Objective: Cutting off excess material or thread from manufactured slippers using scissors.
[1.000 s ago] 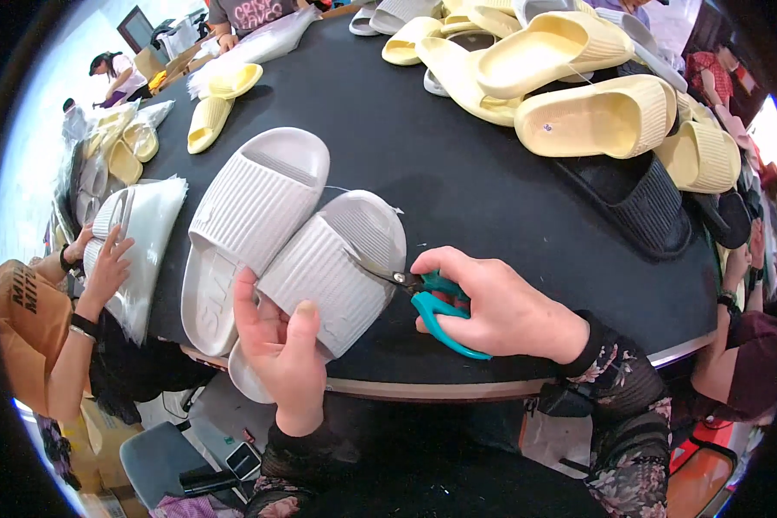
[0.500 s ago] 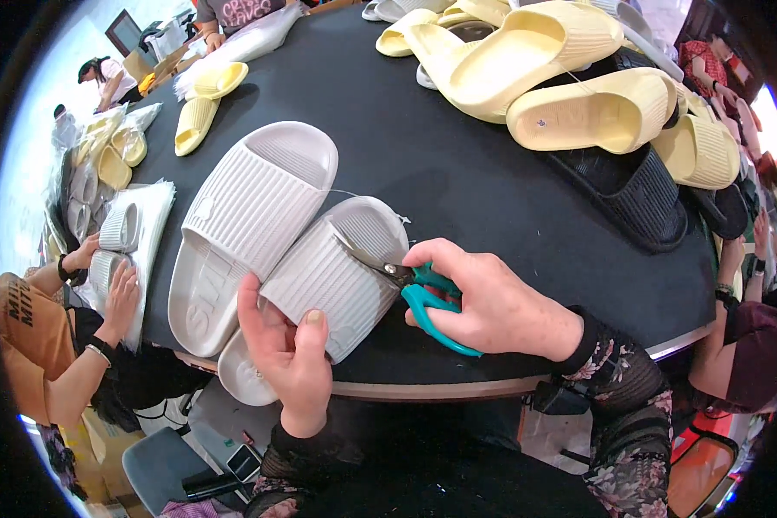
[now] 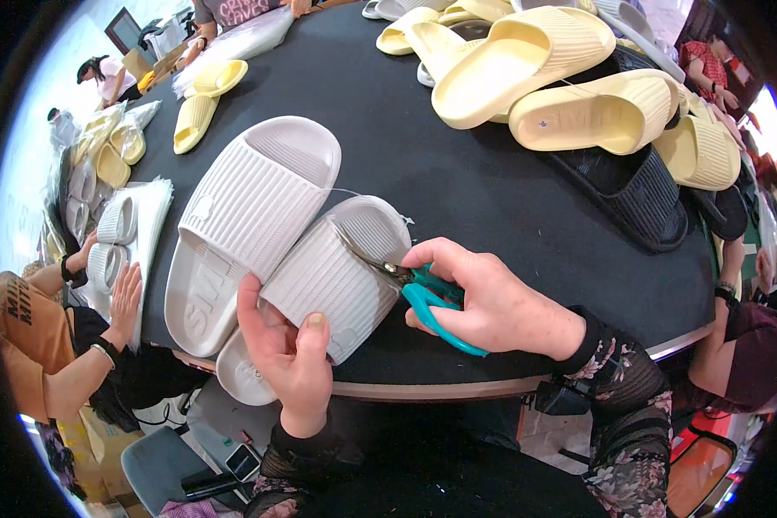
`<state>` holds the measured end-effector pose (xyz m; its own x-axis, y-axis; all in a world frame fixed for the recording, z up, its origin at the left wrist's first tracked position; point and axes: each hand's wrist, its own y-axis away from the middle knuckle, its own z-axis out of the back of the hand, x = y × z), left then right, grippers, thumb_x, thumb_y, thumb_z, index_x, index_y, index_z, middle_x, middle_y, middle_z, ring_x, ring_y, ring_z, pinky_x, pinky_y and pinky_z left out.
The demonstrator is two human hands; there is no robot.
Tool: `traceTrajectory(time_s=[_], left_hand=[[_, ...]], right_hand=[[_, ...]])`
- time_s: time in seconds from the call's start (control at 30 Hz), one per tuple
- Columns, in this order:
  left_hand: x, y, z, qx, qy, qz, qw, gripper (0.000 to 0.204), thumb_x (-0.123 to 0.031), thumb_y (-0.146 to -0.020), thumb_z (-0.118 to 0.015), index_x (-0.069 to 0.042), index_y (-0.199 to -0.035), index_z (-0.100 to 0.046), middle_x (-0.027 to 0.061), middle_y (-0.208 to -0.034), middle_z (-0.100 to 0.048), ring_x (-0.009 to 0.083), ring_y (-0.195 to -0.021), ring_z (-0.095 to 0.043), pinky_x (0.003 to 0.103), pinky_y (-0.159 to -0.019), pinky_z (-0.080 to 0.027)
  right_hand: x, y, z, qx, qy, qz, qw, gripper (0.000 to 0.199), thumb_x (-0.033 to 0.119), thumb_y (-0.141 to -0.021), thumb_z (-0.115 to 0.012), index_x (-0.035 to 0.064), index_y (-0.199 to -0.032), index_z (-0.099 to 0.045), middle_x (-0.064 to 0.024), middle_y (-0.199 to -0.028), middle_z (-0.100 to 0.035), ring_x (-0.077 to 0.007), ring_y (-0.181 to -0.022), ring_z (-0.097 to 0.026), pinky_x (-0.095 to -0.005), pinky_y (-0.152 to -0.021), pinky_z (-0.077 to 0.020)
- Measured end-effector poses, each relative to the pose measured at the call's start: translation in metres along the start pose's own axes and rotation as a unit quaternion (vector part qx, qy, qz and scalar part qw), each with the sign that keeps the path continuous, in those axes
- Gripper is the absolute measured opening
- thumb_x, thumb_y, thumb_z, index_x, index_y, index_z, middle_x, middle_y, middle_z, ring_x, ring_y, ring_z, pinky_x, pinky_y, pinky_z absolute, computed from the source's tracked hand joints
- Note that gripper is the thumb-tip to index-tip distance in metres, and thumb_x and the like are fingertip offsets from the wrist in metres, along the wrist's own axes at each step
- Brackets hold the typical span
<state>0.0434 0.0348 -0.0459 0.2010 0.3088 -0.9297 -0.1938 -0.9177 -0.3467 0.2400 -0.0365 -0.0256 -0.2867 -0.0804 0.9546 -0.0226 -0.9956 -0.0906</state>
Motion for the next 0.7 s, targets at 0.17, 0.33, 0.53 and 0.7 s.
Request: traceTrajectory(time_s=[0.17,0.33,0.53,0.7], left_hand=[[-0.002,0.001,0.001,0.005,-0.01,0.005,1.0,0.069,0.002,-0.078,-0.052,0.006,-0.138,-0.017,0.0301,-0.129,-0.041,0.0297,-0.117,-0.048,0.036,-0.096,-0.041],[0.003,0.005,0.003,0.012,-0.003,-0.024,1.0,0.069,0.002,-0.077,-0.053,0.006,-0.137,-0.019,0.0296,-0.129,-0.041,0.0305,-0.117,-0.048,0.037,-0.096,-0.04],[-0.008,0.0,0.004,0.028,0.028,0.018,0.999,0.07,0.004,-0.073,-0.052,0.006,-0.136,-0.021,0.0279,-0.125,-0.046,0.0279,-0.111,-0.053,0.033,-0.091,-0.043],[-0.014,0.001,0.005,0.056,0.028,0.065,0.996,0.07,0.005,-0.072,-0.051,0.005,-0.136,-0.022,0.0252,-0.119,-0.052,0.0245,-0.105,-0.056,0.03,-0.085,-0.045]], right_hand=[[-0.001,0.0,0.0,-0.003,-0.008,0.004,1.0,0.036,0.013,-0.08,-0.065,0.0002,-0.108,-0.048,-0.0174,-0.079,-0.062,-0.0246,-0.072,-0.064,-0.0342,-0.065,-0.049],[0.001,0.0,-0.001,-0.011,0.008,0.018,1.0,0.036,0.013,-0.08,-0.065,0.0005,-0.109,-0.048,-0.0179,-0.079,-0.062,-0.0268,-0.072,-0.065,-0.0349,-0.064,-0.0492],[0.01,0.001,0.007,-0.071,0.047,0.019,0.996,0.037,0.013,-0.08,-0.065,0.0015,-0.11,-0.048,-0.0184,-0.077,-0.061,-0.0291,-0.071,-0.065,-0.0351,-0.063,-0.0493],[0.01,0.0,0.012,-0.085,0.109,0.012,0.99,0.039,0.007,-0.078,-0.064,0.001,-0.112,-0.047,-0.0085,-0.076,-0.061,-0.0117,-0.069,-0.058,-0.0278,-0.065,-0.0475]])
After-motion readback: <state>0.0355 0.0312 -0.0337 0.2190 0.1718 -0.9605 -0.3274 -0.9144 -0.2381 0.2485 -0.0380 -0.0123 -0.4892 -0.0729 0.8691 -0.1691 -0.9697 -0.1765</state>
